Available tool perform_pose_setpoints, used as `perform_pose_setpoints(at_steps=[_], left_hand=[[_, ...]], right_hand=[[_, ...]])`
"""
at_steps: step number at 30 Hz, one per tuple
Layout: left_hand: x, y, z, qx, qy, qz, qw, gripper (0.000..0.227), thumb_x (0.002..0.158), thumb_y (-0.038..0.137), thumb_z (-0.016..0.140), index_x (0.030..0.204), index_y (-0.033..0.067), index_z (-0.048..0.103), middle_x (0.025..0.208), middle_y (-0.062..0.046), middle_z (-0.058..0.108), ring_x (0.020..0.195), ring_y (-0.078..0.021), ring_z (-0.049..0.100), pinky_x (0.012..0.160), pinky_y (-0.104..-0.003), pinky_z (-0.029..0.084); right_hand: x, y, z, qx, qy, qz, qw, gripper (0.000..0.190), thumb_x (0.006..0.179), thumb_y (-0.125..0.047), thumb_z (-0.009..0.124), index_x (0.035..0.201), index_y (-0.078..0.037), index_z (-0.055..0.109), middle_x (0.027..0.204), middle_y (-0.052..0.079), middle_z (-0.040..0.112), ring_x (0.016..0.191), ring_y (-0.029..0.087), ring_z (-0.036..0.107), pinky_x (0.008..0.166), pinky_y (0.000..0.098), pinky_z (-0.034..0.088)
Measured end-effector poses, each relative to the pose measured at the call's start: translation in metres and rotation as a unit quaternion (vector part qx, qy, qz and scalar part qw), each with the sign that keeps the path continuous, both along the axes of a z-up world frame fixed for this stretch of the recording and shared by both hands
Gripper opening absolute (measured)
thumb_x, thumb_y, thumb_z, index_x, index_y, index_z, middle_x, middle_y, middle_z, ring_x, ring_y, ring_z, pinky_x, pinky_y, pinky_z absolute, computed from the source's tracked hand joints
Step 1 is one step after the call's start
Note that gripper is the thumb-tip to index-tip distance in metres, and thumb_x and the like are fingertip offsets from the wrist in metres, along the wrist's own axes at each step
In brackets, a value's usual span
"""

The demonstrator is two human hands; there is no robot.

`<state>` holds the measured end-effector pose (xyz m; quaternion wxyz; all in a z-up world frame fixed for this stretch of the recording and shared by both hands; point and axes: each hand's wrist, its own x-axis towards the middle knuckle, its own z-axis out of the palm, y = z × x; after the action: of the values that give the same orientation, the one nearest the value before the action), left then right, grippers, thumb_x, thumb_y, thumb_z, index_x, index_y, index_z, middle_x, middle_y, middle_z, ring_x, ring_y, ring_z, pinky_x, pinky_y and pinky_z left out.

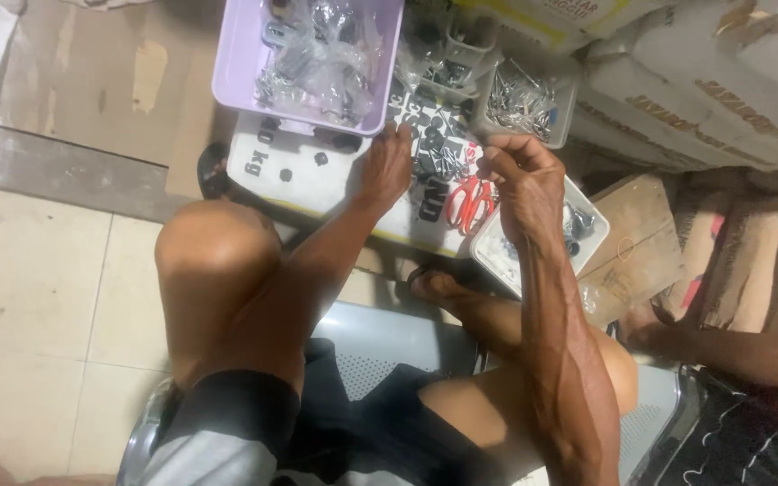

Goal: The person sits on a low stool and assembles small metal lock components by hand. They pick up individual parts from a white box, fit them together, and place the assembled items into a purple container. A pair of red scissors is visible on the box but is not used during the task.

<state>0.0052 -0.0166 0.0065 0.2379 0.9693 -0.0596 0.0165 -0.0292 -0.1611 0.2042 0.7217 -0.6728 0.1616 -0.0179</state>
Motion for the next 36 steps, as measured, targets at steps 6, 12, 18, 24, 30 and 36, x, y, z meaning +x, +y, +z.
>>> perform_pose_setpoints(at_steps=[6, 12, 18, 24, 30, 36], left_hand=[[-0.026, 0.000, 0.039, 0.016, 0.000, -0.041, 0.999, 0.020, 0.088, 0.003, 0.064, 0.105, 0.0079, 0.055, 0.090, -0.008, 0.057, 0.076, -0.0302, 0.073, 0.061, -0.040, 0.064], [-0.002, -0.024, 0.020, -0.426, -0.075, 0.000, 0.901, 0.012, 0.092, 0.001, 0.051, 0.091, -0.0029, 0.062, 0.079, -0.027, 0.058, 0.072, -0.0489, 0.066, 0.061, -0.053, 0.053], [0.007, 0.007, 0.103, -0.665, 0.137, 0.143, 0.720, 0.019, 0.092, 0.002, 0.060, 0.106, -0.0100, 0.060, 0.082, -0.026, 0.071, 0.060, -0.0248, 0.075, 0.050, -0.031, 0.067], [0.012, 0.003, 0.112, -0.676, 0.160, 0.156, 0.702, 0.022, 0.089, 0.001, 0.064, 0.105, -0.0126, 0.061, 0.077, -0.026, 0.072, 0.053, -0.0255, 0.075, 0.048, -0.031, 0.067], [0.007, 0.005, 0.112, -0.685, 0.168, 0.127, 0.698, 0.021, 0.090, 0.002, 0.062, 0.106, -0.0101, 0.064, 0.085, -0.025, 0.073, 0.061, -0.0212, 0.075, 0.052, -0.027, 0.068], [0.013, -0.015, 0.089, -0.566, 0.050, 0.000, 0.823, 0.009, 0.091, -0.003, 0.065, 0.097, -0.0001, 0.072, 0.081, -0.020, 0.073, 0.058, -0.0188, 0.075, 0.044, -0.025, 0.065]], right_hand=[[0.000, 0.001, -0.005, -0.005, -0.014, 0.019, 1.000, 0.016, 0.085, 0.007, 0.075, 0.100, 0.004, 0.071, 0.087, 0.016, 0.070, 0.073, 0.019, 0.073, 0.065, 0.0251, 0.061], [0.002, -0.008, -0.002, -0.106, -0.074, 0.079, 0.988, 0.016, 0.097, 0.008, 0.064, 0.114, 0.006, 0.065, 0.092, 0.017, 0.069, 0.079, 0.019, 0.072, 0.069, 0.0268, 0.063], [0.001, 0.005, -0.006, -0.184, -0.094, 0.125, 0.970, 0.015, 0.100, 0.007, 0.064, 0.112, 0.004, 0.072, 0.091, 0.018, 0.072, 0.075, 0.018, 0.070, 0.069, 0.0307, 0.060], [0.005, 0.007, -0.024, -0.239, -0.117, 0.140, 0.954, 0.014, 0.100, 0.001, 0.069, 0.113, 0.000, 0.075, 0.086, 0.012, 0.073, 0.072, 0.012, 0.067, 0.070, 0.0283, 0.058], [0.005, 0.003, -0.029, -0.242, -0.105, 0.127, 0.956, 0.012, 0.101, 0.001, 0.068, 0.111, 0.002, 0.075, 0.083, 0.013, 0.073, 0.070, 0.014, 0.068, 0.068, 0.0297, 0.057], [0.010, 0.003, -0.025, -0.249, -0.093, 0.117, 0.957, 0.010, 0.098, 0.001, 0.072, 0.106, -0.002, 0.078, 0.079, 0.011, 0.073, 0.068, 0.013, 0.068, 0.067, 0.0290, 0.058]])
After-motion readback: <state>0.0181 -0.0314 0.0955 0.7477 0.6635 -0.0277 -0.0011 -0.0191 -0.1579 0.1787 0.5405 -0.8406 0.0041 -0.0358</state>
